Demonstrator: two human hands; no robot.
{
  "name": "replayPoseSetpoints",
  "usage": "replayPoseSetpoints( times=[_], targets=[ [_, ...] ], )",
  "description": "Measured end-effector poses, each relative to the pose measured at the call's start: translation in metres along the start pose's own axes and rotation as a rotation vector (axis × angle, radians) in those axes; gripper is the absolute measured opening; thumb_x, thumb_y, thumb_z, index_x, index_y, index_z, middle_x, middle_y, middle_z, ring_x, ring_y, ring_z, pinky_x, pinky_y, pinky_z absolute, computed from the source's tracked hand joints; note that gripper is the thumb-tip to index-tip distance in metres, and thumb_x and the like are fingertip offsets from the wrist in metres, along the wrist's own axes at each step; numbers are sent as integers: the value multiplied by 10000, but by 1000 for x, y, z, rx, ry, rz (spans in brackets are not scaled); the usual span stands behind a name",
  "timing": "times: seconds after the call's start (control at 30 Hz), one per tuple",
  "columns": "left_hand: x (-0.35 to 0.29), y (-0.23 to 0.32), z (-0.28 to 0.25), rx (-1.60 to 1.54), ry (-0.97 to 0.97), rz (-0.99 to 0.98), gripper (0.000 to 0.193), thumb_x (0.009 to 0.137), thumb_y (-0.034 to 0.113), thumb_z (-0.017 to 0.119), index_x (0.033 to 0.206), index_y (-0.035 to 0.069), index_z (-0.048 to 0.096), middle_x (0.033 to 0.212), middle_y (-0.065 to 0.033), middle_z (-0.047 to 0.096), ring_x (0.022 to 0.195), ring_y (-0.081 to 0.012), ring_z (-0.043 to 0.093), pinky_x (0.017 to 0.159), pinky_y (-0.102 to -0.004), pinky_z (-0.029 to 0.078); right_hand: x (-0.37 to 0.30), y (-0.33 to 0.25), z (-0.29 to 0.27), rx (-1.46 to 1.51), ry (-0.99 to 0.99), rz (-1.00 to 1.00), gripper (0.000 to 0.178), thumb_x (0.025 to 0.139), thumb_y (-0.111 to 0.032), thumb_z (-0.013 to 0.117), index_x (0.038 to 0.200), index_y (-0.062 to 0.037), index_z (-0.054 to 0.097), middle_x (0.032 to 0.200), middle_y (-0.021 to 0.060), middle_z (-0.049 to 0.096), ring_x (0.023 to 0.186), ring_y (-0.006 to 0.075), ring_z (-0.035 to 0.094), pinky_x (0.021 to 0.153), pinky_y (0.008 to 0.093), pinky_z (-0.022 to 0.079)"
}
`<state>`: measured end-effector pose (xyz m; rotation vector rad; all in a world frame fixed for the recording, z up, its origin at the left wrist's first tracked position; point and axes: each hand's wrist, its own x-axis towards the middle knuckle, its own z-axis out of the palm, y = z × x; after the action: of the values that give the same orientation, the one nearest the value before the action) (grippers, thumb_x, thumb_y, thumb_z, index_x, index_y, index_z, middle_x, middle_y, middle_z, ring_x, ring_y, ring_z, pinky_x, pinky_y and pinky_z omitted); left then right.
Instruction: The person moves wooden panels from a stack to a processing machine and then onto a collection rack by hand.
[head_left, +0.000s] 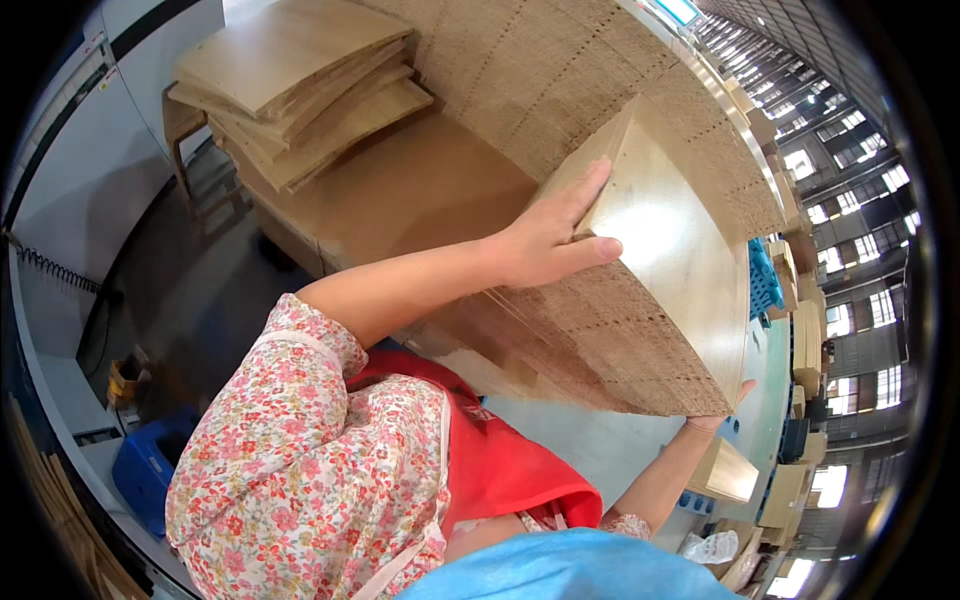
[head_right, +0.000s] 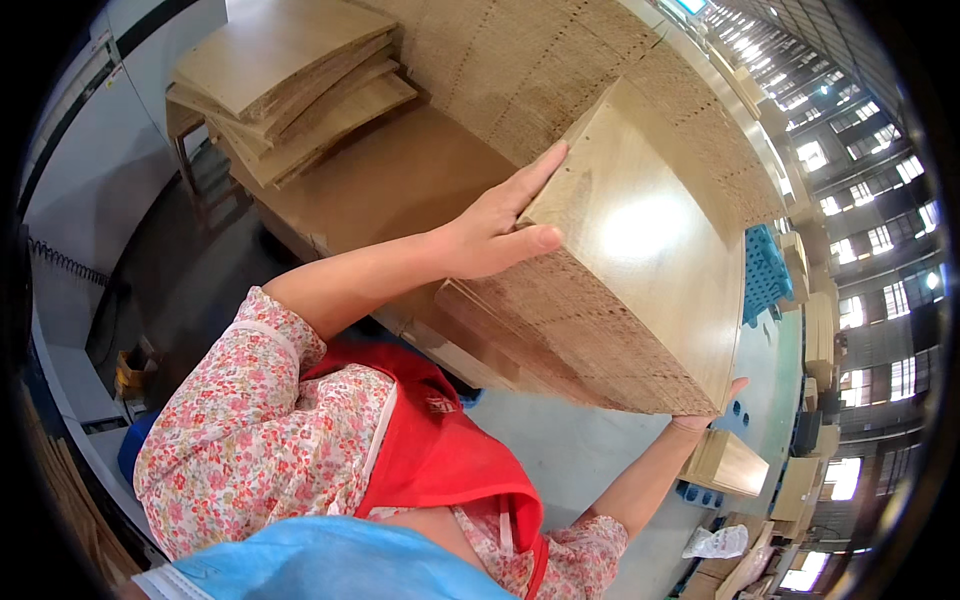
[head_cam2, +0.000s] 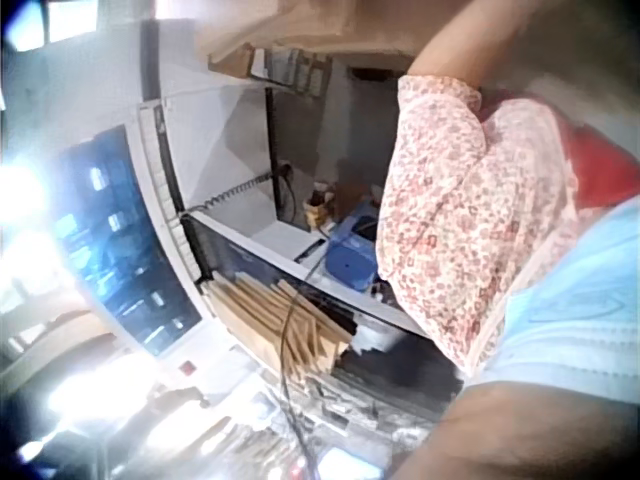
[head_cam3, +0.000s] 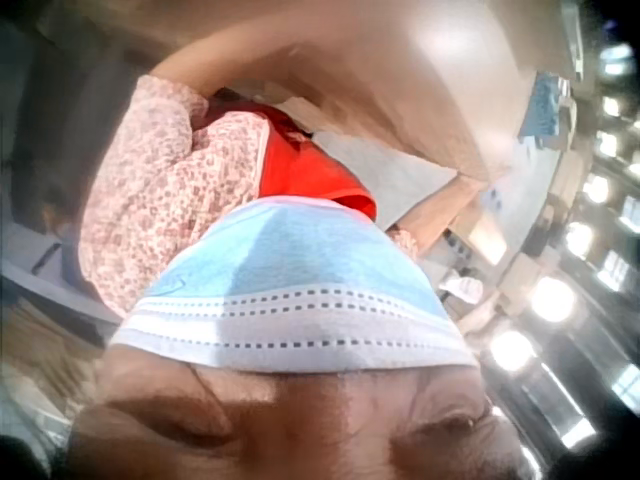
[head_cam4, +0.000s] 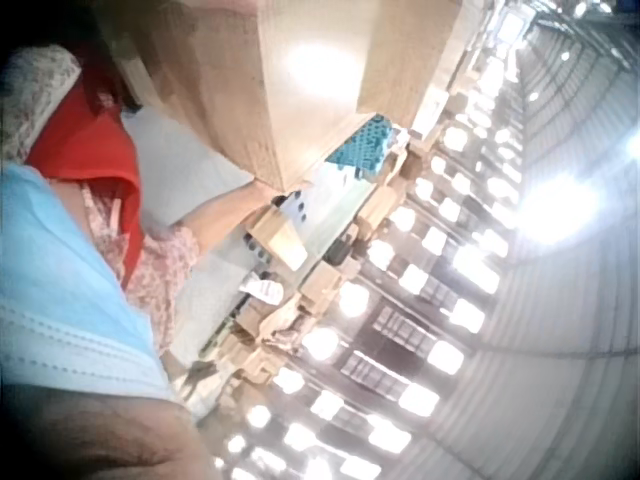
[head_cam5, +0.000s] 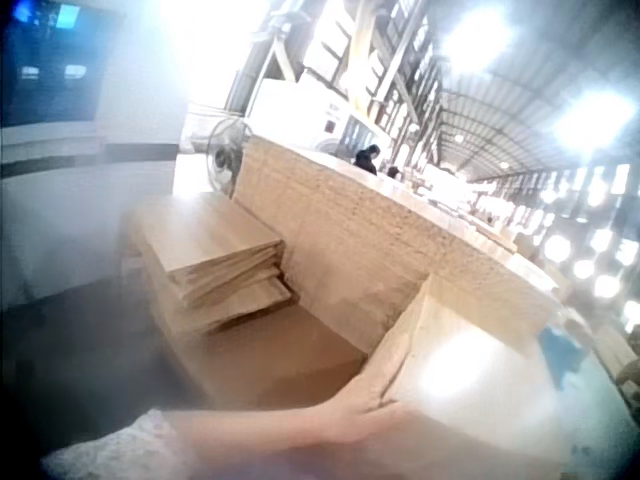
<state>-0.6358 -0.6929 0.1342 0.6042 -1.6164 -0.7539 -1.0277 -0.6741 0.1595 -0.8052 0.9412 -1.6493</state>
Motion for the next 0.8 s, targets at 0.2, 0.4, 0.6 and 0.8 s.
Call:
replayPoseSetpoints(
  times=[0.2,0.4,0.6,0.8],
  targets=[
    [-10,-7,-3,18,23,35,795,915,410,513,1422,-82,147,1483,-297,139,1399,-369,143,1138,-382,135,0,16,-11,-115,220,-32,670,946,-573,294,1397,-83,358,1399,122,422,1247,306,439,1034,431,368],
    [-160,-28,-91,189,188,-225,543,964,303,449,1393,-10,334,1411,-193,393,1304,-309,387,1061,-359,314,-63,100,-102,-665,807,-345,510,958,-453,364,1294,-74,420,1270,114,481,1139,285,482,945,422,413],
    [-322,-1,-175,519,279,-1029,361,909,269,518,1148,7,580,1097,-219,613,1026,-381,574,881,-394,466,-200,265,-179,-1525,442,788,381,938,-384,431,1121,-60,511,1072,106,546,979,238,526,852,381,437],
    [-355,-12,-229,406,385,-1102,351,894,204,569,1151,-35,580,1101,-210,631,1023,-306,619,888,-341,473,-199,375,50,-1655,-1219,616,290,918,-315,498,949,-46,602,875,98,611,818,192,570,758,340,460]
  ],
)
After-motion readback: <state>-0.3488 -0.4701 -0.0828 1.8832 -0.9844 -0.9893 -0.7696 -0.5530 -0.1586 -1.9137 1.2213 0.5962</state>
